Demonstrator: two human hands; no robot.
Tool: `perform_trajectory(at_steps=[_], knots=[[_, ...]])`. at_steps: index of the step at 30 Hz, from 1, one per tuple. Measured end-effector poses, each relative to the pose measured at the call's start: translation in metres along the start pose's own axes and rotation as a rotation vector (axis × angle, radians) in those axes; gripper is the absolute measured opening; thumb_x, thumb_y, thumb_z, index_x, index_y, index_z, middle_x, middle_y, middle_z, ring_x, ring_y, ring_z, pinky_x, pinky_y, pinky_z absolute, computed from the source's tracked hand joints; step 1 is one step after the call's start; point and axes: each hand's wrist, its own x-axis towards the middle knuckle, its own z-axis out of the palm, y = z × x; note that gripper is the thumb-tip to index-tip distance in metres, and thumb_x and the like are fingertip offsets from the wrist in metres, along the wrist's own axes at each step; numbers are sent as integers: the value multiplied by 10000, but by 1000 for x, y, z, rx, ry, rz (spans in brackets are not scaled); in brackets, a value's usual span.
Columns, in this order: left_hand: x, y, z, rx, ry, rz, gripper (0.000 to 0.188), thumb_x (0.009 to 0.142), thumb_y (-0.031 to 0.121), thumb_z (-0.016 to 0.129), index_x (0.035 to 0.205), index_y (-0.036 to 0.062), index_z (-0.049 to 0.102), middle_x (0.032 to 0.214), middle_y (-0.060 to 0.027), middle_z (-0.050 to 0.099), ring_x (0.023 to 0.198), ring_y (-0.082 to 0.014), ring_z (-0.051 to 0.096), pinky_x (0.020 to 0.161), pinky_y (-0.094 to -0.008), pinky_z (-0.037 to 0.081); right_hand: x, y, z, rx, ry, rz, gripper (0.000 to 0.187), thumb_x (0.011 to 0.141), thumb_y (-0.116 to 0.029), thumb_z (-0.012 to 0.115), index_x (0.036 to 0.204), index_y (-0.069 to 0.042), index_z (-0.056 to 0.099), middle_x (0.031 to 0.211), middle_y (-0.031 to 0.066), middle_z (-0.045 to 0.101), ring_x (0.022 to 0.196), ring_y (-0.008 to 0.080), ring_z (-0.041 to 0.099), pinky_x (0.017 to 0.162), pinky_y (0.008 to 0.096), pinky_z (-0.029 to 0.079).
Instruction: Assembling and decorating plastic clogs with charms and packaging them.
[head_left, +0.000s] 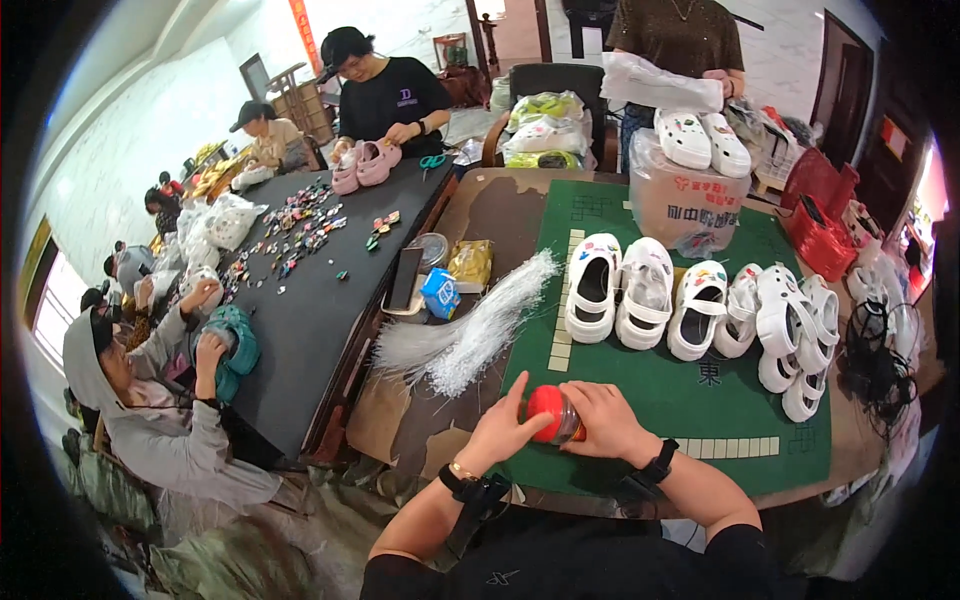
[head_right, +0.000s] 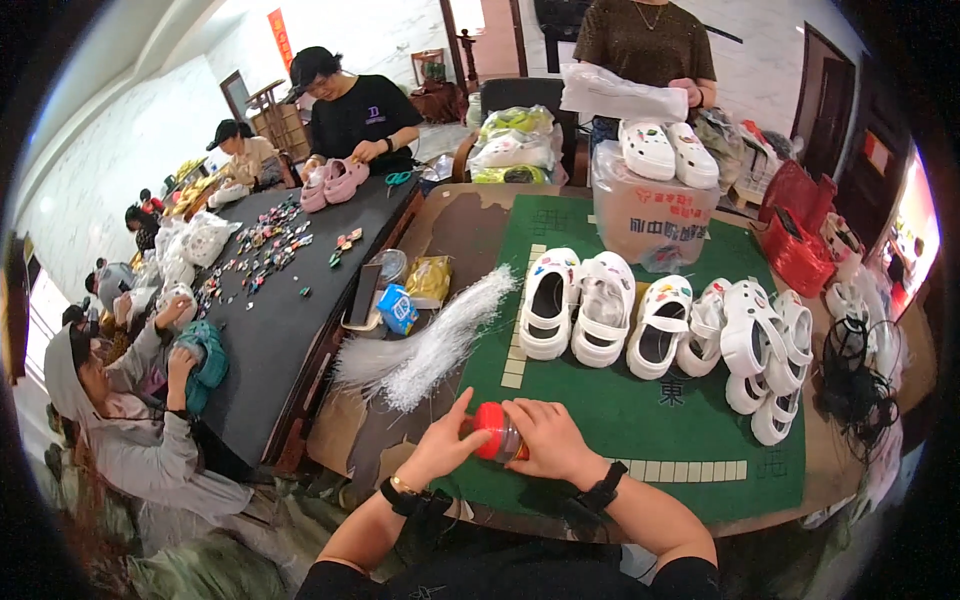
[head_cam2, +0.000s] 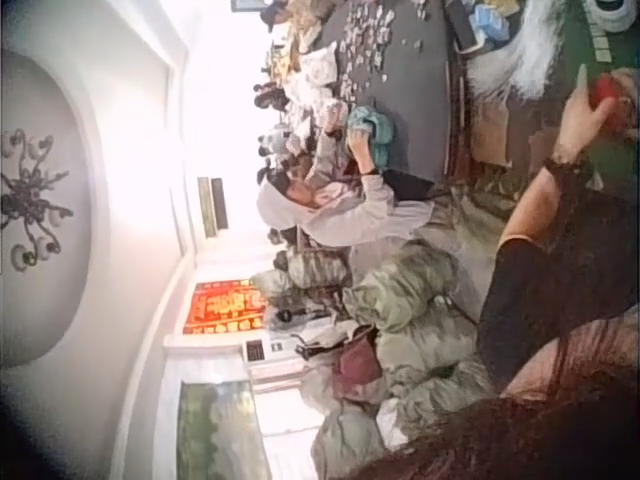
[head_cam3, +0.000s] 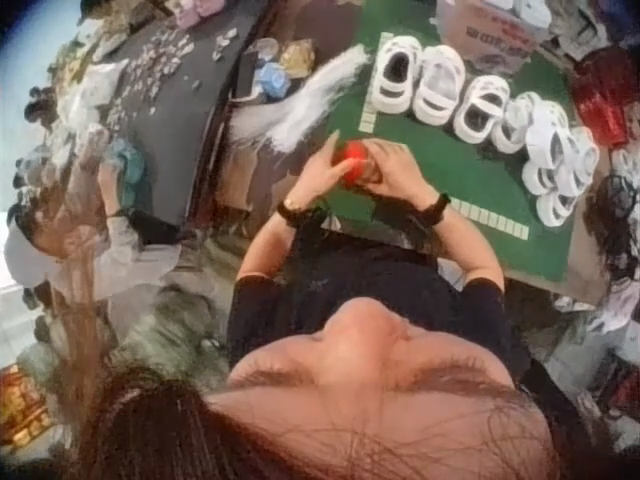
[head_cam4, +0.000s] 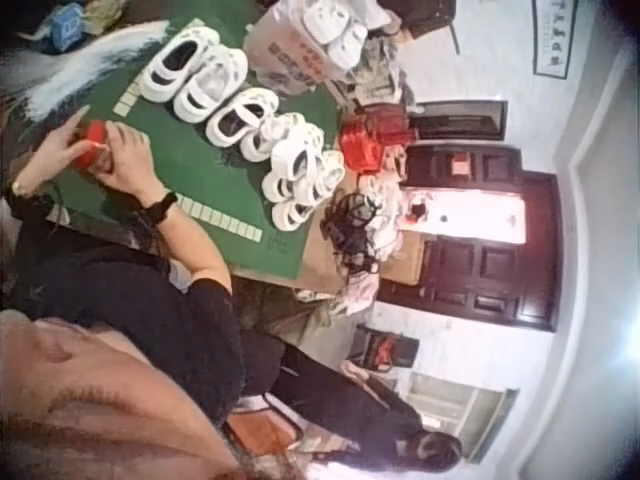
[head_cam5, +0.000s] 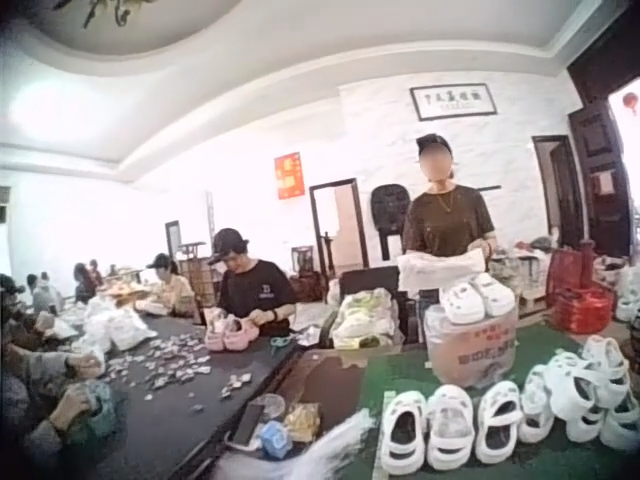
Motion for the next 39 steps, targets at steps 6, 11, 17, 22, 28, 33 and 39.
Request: perform_trajectory(at_steps=[6, 11, 17, 22, 28, 33, 39], knots=[[-3, 6, 1, 58, 23, 507, 971, 739, 365, 788, 1496, 41, 275, 1319, -279, 489, 1253, -395, 492, 1041, -416, 423, 3, -4, -5, 18, -32, 11, 946, 576, -354, 858, 1362, -47, 431, 1277, 170, 542, 1172, 333, 542, 972, 440, 411], [-3, 7, 7, 36, 49, 155, 782, 778, 431, 761, 1396, 63, 454, 1207, -199, 598, 1067, -352, 617, 940, -410, 492, 0, -6, -3, -47, -47, -16, 944, 561, -331, 865, 1356, -48, 440, 1272, 165, 540, 1165, 333, 540, 965, 443, 411], [20, -32, -4, -837, 19, -284, 585, 930, 572, 529, 1231, 70, 542, 1055, -73, 620, 928, -208, 634, 745, -411, 566, -3, 4, -12, -191, -2, 5, 960, 552, -306, 873, 1359, -44, 425, 1263, 163, 533, 1168, 341, 528, 967, 455, 399], [36, -37, 10, -1326, -15, -267, 586, 938, 616, 483, 1196, 92, 533, 1117, -88, 611, 993, -253, 619, 863, -436, 525, 5, 4, -15, -153, 11, 44, 962, 555, -298, 873, 1364, -41, 419, 1275, 173, 525, 1170, 349, 524, 980, 453, 389], [57, -49, 36, -1702, -83, -79, 651, 949, 642, 384, 1224, 75, 547, 1184, -115, 629, 1089, -268, 596, 956, -413, 473, 24, -12, -20, -133, 46, -21, 963, 549, -286, 871, 1366, -44, 420, 1268, 177, 535, 1174, 342, 528, 988, 452, 399], [64, -52, 52, -1676, 3, -4, 595, 999, 540, 343, 1277, 48, 528, 1230, -131, 615, 1141, -271, 572, 996, -410, 456, 13, -2, -6, -150, -20, 27, 965, 562, -292, 867, 1377, -49, 412, 1283, 170, 527, 1171, 341, 528, 987, 445, 396], [67, -70, 63, -1588, 97, -122, 497, 1025, 423, 375, 1312, 40, 508, 1301, -121, 578, 1198, -253, 540, 1027, -405, 425, -4, 6, -5, -136, -59, 100, 983, 563, -310, 873, 1387, -54, 402, 1287, 167, 525, 1169, 345, 524, 979, 443, 392]])
